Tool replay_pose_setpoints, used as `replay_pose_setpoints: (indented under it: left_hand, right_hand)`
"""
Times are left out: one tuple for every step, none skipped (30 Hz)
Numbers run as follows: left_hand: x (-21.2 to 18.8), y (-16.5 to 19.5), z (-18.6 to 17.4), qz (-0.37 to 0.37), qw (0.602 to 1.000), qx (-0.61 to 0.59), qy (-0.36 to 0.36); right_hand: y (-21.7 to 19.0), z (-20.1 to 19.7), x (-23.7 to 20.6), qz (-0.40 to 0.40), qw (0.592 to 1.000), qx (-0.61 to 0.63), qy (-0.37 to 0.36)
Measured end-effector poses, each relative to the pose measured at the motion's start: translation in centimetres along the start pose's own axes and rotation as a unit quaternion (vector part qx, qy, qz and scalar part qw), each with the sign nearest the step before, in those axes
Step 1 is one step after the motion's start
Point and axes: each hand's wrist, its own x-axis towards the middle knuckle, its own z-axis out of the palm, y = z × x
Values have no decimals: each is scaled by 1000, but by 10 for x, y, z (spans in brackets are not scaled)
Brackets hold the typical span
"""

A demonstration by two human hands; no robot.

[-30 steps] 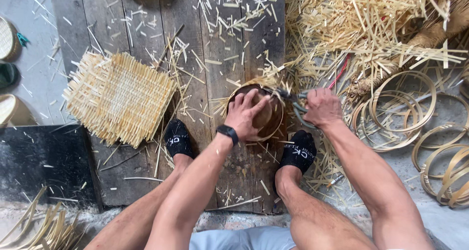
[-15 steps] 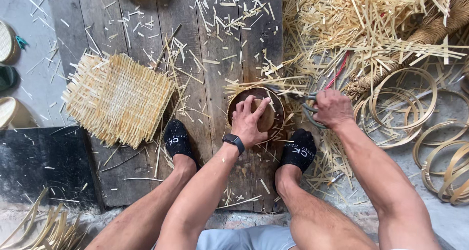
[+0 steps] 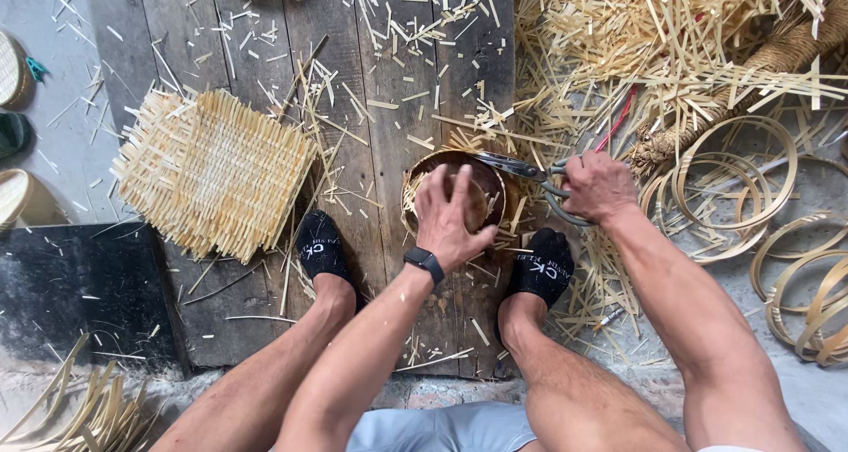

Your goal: The person sits on the floor assembling a round bamboo sieve. They press a woven bamboo mat into a wooden rim, bend and fit a thin bamboo hoop around the edge, trim excess strips with scissors, and press the mat and rim together to secure the fit.

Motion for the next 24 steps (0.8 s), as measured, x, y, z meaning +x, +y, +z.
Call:
replay_pose_setpoints:
  left_hand:
    - [-1,3,6,-39,999,-2,11]
    - [-1,4,12,-79,997,-5,22]
    - [-1,5,16,-70,998,2,9]
    - [-1,5,21,-60,998,9,-4]
    - [1,5,23,-48,999,18,-16]
    - [1,4,24,-30,999,20,-13]
    - [1,3,23,-12,1000,22,-10]
    - [2,2,21,9,1000,24,-5]
    - [4,0,17,21,999,18,-19]
    - [4,-2,13,29,999,12,-36]
    - [3,-4,9,35,998,5,-53]
    - [4,-7,4,53,997,0,-57]
    - [4,-9,0,71,996,-4,-62]
    - [5,-11,-3,87,994,-8,-66]
    - [5,-12,-4,85,994,-9,-72]
    - [6,-12,-4,84,994,-10,-76]
    - [7,-13,-5,83,993,-12,-80]
    - [8,-14,-5,101,990,-3,-96]
    - [10,-16,-5,118,986,7,-114]
    - [11,-17,-6,135,982,15,-133]
    - [11,-18,-7,136,980,15,-142]
    - [12,-19,-8,137,979,15,-149]
    - [11,-19,-8,139,978,15,-157]
    - [10,-18,-8,143,984,11,-106]
  right_hand:
    - [0,-2,-3,-6,999,13,33]
    - [-2,-4,-5,-13,997,25,65]
    - [-7,-5,-5,-13,996,-1,91]
    - [-14,-5,-4,-13,993,-28,118]
    - [-19,-6,-3,-11,988,-54,146]
    - [-22,-5,-2,-5,989,-31,147]
    - [-24,-4,-1,0,989,-7,149]
    - [-24,-3,0,7,988,13,153]
    - [-22,-3,1,17,995,-8,93]
    - [-17,-3,0,24,999,-28,29]
    - [-14,-4,-2,27,998,-47,-36]
    - [-10,-6,-3,26,998,-33,-43]
    - [-7,-10,-5,24,998,-18,-52]
    - [-6,-13,-5,21,998,-3,-60]
    - [-7,-17,-6,8,1000,6,-6]
    - [-10,-20,-6,-6,999,13,50]
    - [-14,-21,-4,-21,994,20,104]
    - [-19,-21,-2,-15,995,6,100]
    - [-25,-19,1,-8,995,-7,96]
    - [-28,-16,3,-2,996,-20,91]
    - [-29,-11,4,5,997,-31,64]
    - [-28,-5,6,12,998,-43,38]
    - [-26,1,7,18,998,-55,12]
    - [-20,7,8,18,999,-46,-9]
